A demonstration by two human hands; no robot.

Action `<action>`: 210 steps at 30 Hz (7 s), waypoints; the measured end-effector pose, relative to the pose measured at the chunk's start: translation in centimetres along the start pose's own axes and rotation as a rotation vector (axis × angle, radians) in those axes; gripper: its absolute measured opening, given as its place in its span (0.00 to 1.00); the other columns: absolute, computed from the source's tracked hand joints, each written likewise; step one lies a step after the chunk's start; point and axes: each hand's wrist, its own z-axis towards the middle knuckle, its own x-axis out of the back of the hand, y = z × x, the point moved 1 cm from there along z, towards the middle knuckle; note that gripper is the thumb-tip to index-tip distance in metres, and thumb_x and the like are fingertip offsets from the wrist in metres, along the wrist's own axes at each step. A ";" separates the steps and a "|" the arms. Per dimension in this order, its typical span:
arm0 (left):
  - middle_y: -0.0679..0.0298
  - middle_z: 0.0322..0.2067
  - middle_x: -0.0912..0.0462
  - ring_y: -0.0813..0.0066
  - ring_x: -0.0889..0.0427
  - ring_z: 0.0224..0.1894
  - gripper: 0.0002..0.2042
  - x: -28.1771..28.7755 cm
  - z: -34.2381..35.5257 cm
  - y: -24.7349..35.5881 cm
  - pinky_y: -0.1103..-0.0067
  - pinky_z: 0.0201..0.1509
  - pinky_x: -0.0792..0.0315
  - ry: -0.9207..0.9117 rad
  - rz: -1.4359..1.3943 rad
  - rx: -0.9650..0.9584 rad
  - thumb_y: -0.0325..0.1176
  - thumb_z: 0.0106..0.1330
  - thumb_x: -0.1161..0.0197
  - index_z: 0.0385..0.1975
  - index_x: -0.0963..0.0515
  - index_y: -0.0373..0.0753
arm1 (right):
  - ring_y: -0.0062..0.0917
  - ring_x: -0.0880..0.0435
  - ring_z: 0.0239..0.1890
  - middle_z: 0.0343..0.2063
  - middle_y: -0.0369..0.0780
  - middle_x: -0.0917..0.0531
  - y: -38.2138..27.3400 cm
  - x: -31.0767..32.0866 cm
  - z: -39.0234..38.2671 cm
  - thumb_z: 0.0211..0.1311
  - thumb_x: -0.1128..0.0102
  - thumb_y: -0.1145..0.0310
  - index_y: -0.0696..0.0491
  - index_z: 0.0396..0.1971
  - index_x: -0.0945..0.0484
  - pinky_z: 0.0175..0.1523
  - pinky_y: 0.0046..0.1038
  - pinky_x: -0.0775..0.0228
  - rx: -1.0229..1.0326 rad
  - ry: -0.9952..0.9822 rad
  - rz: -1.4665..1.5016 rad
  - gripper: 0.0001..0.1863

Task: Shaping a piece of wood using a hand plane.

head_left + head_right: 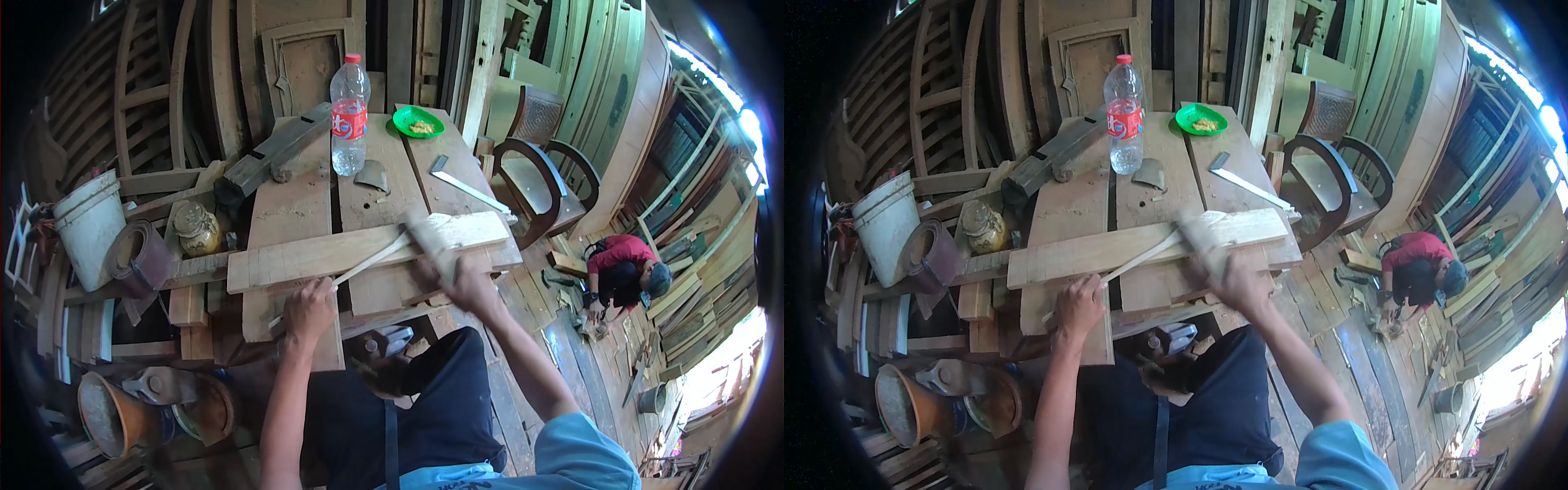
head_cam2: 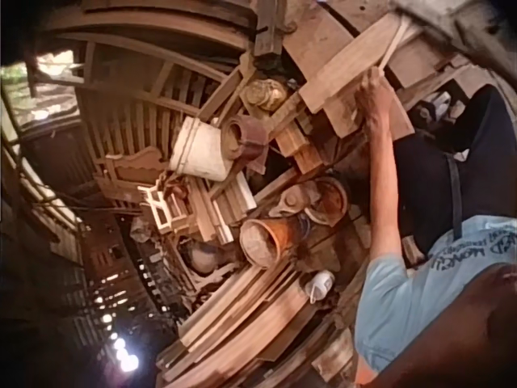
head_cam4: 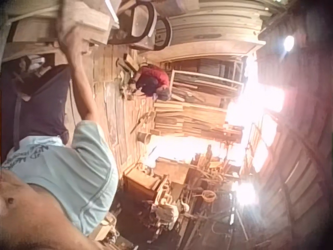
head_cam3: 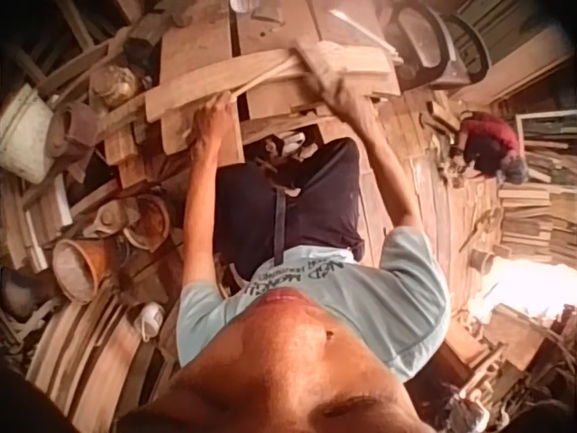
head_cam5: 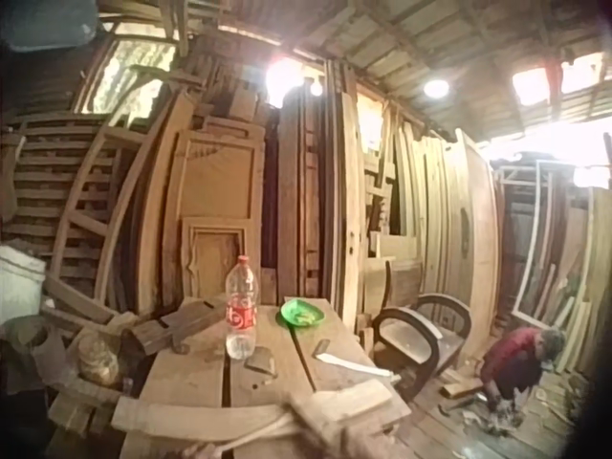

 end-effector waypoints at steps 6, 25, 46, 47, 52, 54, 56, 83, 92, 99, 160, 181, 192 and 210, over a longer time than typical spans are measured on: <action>0.56 0.26 0.20 0.50 0.18 0.27 0.04 0.1 0.3 0.2 0.59 0.28 0.25 -0.021 0.029 0.006 0.32 0.62 0.42 0.29 0.26 0.40 | 0.54 0.19 0.41 0.30 0.63 0.20 1.0 2.6 0.0 0.56 0.41 0.49 0.64 0.42 0.30 0.46 0.50 0.28 -0.029 -0.023 0.077 0.30; 0.54 0.27 0.20 0.48 0.20 0.29 0.07 -0.2 0.3 -0.1 0.59 0.30 0.27 -0.039 -0.008 0.034 0.34 0.63 0.42 0.27 0.27 0.38 | 0.54 0.18 0.36 0.30 0.61 0.19 -0.5 1.5 -1.4 0.58 0.43 0.44 0.64 0.42 0.33 0.43 0.49 0.26 0.018 -0.083 0.026 0.33; 0.52 0.25 0.21 0.48 0.20 0.28 0.08 0.1 0.6 0.8 0.58 0.30 0.27 0.014 -0.023 0.010 0.33 0.63 0.42 0.25 0.27 0.37 | 0.54 0.17 0.37 0.28 0.62 0.19 -1.9 1.5 0.3 0.57 0.44 0.42 0.63 0.42 0.26 0.43 0.49 0.26 -0.050 -0.122 0.195 0.34; 0.52 0.25 0.21 0.47 0.20 0.28 0.08 0.8 0.7 1.3 0.58 0.30 0.27 -0.017 -0.027 0.049 0.33 0.63 0.42 0.24 0.27 0.37 | 0.54 0.17 0.35 0.27 0.61 0.19 -0.6 1.3 1.1 0.57 0.44 0.41 0.64 0.39 0.25 0.41 0.48 0.25 -0.112 -0.012 0.175 0.34; 0.55 0.26 0.20 0.50 0.19 0.28 0.06 -0.2 0.0 -0.8 0.59 0.29 0.26 -0.001 0.007 0.009 0.34 0.63 0.42 0.28 0.25 0.39 | 0.55 0.18 0.31 0.24 0.60 0.20 -4.3 0.1 -4.2 0.56 0.39 0.46 0.64 0.32 0.25 0.36 0.48 0.26 0.310 -0.159 0.105 0.30; 0.55 0.26 0.20 0.50 0.19 0.28 0.07 -0.2 -0.1 -0.6 0.59 0.29 0.26 -0.012 -0.002 0.016 0.34 0.63 0.42 0.28 0.25 0.39 | 0.55 0.18 0.32 0.25 0.61 0.20 -2.9 1.0 -2.8 0.57 0.40 0.46 0.63 0.31 0.26 0.35 0.47 0.26 0.315 -0.153 0.120 0.28; 0.55 0.26 0.20 0.50 0.19 0.28 0.06 0.2 0.1 0.1 0.59 0.29 0.26 -0.020 0.041 0.052 0.34 0.62 0.41 0.28 0.25 0.39 | 0.55 0.18 0.30 0.26 0.62 0.20 -1.2 3.1 0.9 0.56 0.40 0.47 0.64 0.35 0.25 0.34 0.46 0.26 0.040 -0.030 0.175 0.29; 0.54 0.26 0.20 0.50 0.19 0.29 0.07 0.2 -0.2 -0.5 0.60 0.30 0.26 -0.028 0.005 0.050 0.35 0.64 0.42 0.28 0.25 0.39 | 0.56 0.19 0.38 0.30 0.62 0.19 -4.0 -0.1 -3.6 0.56 0.42 0.45 0.65 0.43 0.29 0.46 0.50 0.28 0.228 -0.240 0.019 0.33; 0.54 0.26 0.20 0.49 0.20 0.29 0.07 -0.1 -0.2 -0.6 0.59 0.30 0.27 -0.014 0.002 0.052 0.34 0.63 0.42 0.28 0.26 0.38 | 0.54 0.18 0.38 0.28 0.60 0.19 -2.3 -1.1 -2.3 0.55 0.40 0.44 0.59 0.43 0.29 0.45 0.52 0.28 0.173 -0.192 0.120 0.31; 0.54 0.25 0.21 0.49 0.20 0.27 0.07 0.0 0.2 0.5 0.59 0.29 0.26 -0.012 -0.005 0.026 0.34 0.63 0.42 0.27 0.26 0.39 | 0.52 0.17 0.34 0.26 0.58 0.18 1.0 2.7 1.4 0.53 0.40 0.44 0.64 0.38 0.24 0.39 0.46 0.25 -0.111 0.049 0.206 0.33; 0.53 0.27 0.20 0.49 0.19 0.29 0.09 0.0 0.6 1.0 0.59 0.31 0.25 -0.031 -0.013 0.046 0.36 0.65 0.43 0.28 0.26 0.38 | 0.35 0.17 0.17 0.26 0.52 0.17 1.5 1.2 0.3 0.57 0.41 0.49 0.63 0.46 0.31 0.26 0.34 0.24 -0.217 -0.066 0.394 0.31; 0.54 0.26 0.20 0.49 0.19 0.28 0.08 0.3 0.7 0.4 0.59 0.30 0.25 -0.014 -0.011 0.033 0.36 0.64 0.42 0.28 0.26 0.38 | 0.49 0.15 0.36 0.31 0.60 0.18 -1.2 2.2 2.2 0.55 0.40 0.40 0.69 0.40 0.29 0.41 0.44 0.24 -0.115 -0.043 0.133 0.39; 0.54 0.25 0.20 0.49 0.20 0.28 0.09 0.2 0.9 0.8 0.59 0.29 0.27 -0.026 0.002 0.053 0.36 0.65 0.43 0.26 0.26 0.38 | 0.50 0.16 0.33 0.29 0.59 0.18 0.9 1.4 3.2 0.52 0.38 0.43 0.64 0.41 0.25 0.39 0.43 0.24 -0.138 0.003 0.112 0.35; 0.54 0.25 0.21 0.48 0.20 0.28 0.09 0.5 0.7 0.4 0.59 0.29 0.28 0.001 -0.018 0.043 0.35 0.64 0.42 0.25 0.28 0.38 | 0.54 0.18 0.36 0.28 0.58 0.18 -0.7 1.5 0.4 0.57 0.41 0.47 0.62 0.43 0.30 0.43 0.48 0.26 0.025 -0.081 0.057 0.30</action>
